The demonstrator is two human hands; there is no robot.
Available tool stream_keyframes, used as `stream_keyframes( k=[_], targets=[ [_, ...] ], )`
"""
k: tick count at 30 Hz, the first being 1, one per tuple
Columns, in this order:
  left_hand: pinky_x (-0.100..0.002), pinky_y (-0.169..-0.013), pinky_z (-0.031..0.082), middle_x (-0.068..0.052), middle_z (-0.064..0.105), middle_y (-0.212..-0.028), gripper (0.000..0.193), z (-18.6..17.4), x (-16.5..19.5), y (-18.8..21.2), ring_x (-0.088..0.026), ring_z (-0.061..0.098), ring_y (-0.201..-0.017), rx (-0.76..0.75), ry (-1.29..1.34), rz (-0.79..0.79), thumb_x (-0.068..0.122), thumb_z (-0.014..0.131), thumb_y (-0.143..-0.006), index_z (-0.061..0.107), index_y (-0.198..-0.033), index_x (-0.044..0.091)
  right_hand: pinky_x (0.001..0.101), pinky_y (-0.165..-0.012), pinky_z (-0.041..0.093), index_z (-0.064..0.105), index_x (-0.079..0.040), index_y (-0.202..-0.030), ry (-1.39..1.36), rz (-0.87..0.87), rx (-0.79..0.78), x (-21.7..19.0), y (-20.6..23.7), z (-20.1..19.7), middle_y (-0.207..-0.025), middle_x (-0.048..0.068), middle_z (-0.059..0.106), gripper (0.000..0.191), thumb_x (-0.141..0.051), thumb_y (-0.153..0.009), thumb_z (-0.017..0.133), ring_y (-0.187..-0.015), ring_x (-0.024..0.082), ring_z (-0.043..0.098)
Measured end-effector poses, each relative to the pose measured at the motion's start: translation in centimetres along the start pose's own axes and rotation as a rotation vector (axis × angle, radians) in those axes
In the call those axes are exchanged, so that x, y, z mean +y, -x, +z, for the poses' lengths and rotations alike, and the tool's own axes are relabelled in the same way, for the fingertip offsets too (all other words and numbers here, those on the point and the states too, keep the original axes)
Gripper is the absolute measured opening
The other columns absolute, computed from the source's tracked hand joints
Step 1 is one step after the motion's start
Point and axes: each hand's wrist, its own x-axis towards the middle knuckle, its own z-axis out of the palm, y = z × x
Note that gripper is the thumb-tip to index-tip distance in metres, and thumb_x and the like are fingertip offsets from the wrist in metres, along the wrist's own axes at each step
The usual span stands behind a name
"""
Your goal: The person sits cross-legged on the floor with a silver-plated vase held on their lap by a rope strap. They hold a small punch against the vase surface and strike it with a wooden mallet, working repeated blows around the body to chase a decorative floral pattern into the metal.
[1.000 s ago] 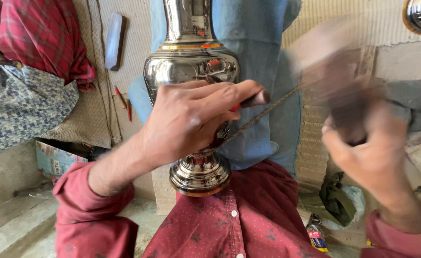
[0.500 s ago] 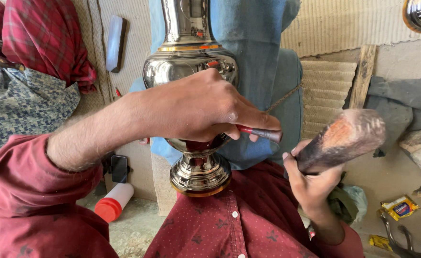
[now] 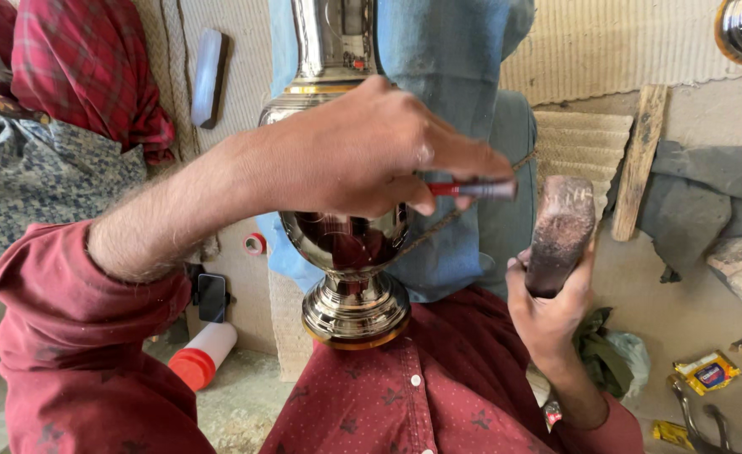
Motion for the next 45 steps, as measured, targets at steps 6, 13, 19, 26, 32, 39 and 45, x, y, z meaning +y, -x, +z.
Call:
stream_keyframes(
  k=[6,13,19,26,32,39,45],
  targets=[
    [-0.044,-0.063,0.053,-0.005,0.079,-0.103,0.064,-1.3,-0.2,-1.2,-0.025,0.075,-0.078,-0.25,0.063,0.008,0.018,0.077,-0.082,0.059,-0.143,0.023,0.0265,-0.086,0.052,0.018,-0.005,-0.152,-0.301,-0.138,0.09,-1.7,-0.9,-0.8,-0.103,0.008,0.06,0.079,0.008,-0.102,0.077,-0.09,0.014,0.061],
    [-0.044,-0.058,0.051,-0.003,0.08,-0.098,0.062,-1.8,0.4,-1.3,-0.025,0.074,-0.074,-0.285,0.075,0.009,0.02,0.075,-0.083,0.059,-0.143,0.026,0.0376,-0.08,0.053,0.021,-0.012,-0.148,0.272,-0.274,-0.032,-2.4,-2.3,-1.2,-0.095,0.019,0.063,0.092,0.01,-0.08,0.08,-0.085,0.029,0.063],
    [-0.039,-0.069,0.056,-0.004,0.078,-0.115,0.059,-0.7,1.2,0.5,-0.022,0.076,-0.09,0.02,-0.06,0.012,0.012,0.075,-0.085,0.061,-0.142,0.017,0.0423,-0.073,0.053,0.03,0.004,-0.143,0.215,-0.396,-0.053,-2.4,-4.0,-2.3,-0.096,0.024,0.063,0.079,0.006,-0.08,0.078,-0.079,0.035,0.063],
    [-0.033,-0.062,0.055,-0.001,0.077,-0.104,0.048,1.9,3.6,3.2,-0.018,0.074,-0.083,0.331,-0.237,-0.285,0.003,0.072,-0.095,0.063,-0.142,0.014,0.0323,-0.072,0.054,0.034,0.002,-0.139,-0.065,-0.299,-0.211,-6.5,-9.0,-5.1,-0.097,0.014,0.06,0.065,0.004,-0.087,0.072,-0.079,0.021,0.063],
    [-0.024,-0.073,0.06,0.0,0.076,-0.103,0.042,5.0,5.3,4.5,-0.01,0.076,-0.084,0.782,-0.199,-0.407,-0.003,0.075,-0.103,0.056,-0.138,0.01,0.0376,-0.06,0.047,0.047,-0.01,-0.149,0.434,-0.611,-0.522,-13.0,-16.3,-7.2,-0.084,0.012,0.057,0.077,0.009,-0.078,0.071,-0.067,0.025,0.053],
    [-0.021,-0.069,0.056,-0.006,0.067,-0.088,0.044,9.2,5.2,5.5,-0.009,0.068,-0.072,1.142,-0.112,-0.54,-0.008,0.078,-0.099,0.053,-0.135,-0.003,0.0365,-0.061,0.047,0.046,-0.013,-0.152,0.553,-0.851,-0.729,-18.9,-19.9,-6.8,-0.086,0.011,0.058,0.082,0.011,-0.077,0.068,-0.068,0.023,0.052],
    [-0.022,-0.076,0.059,-0.008,0.06,-0.099,0.04,13.1,4.5,6.7,-0.01,0.065,-0.084,1.3,0.092,-0.557,-0.01,0.078,-0.103,0.044,-0.123,-0.003,0.0342,-0.06,0.047,0.046,-0.015,-0.152,0.61,-0.898,-0.769,-20.0,-19.8,-6.3,-0.086,0.009,0.059,0.081,0.013,-0.078,0.066,-0.067,0.02,0.052]
  ],
)
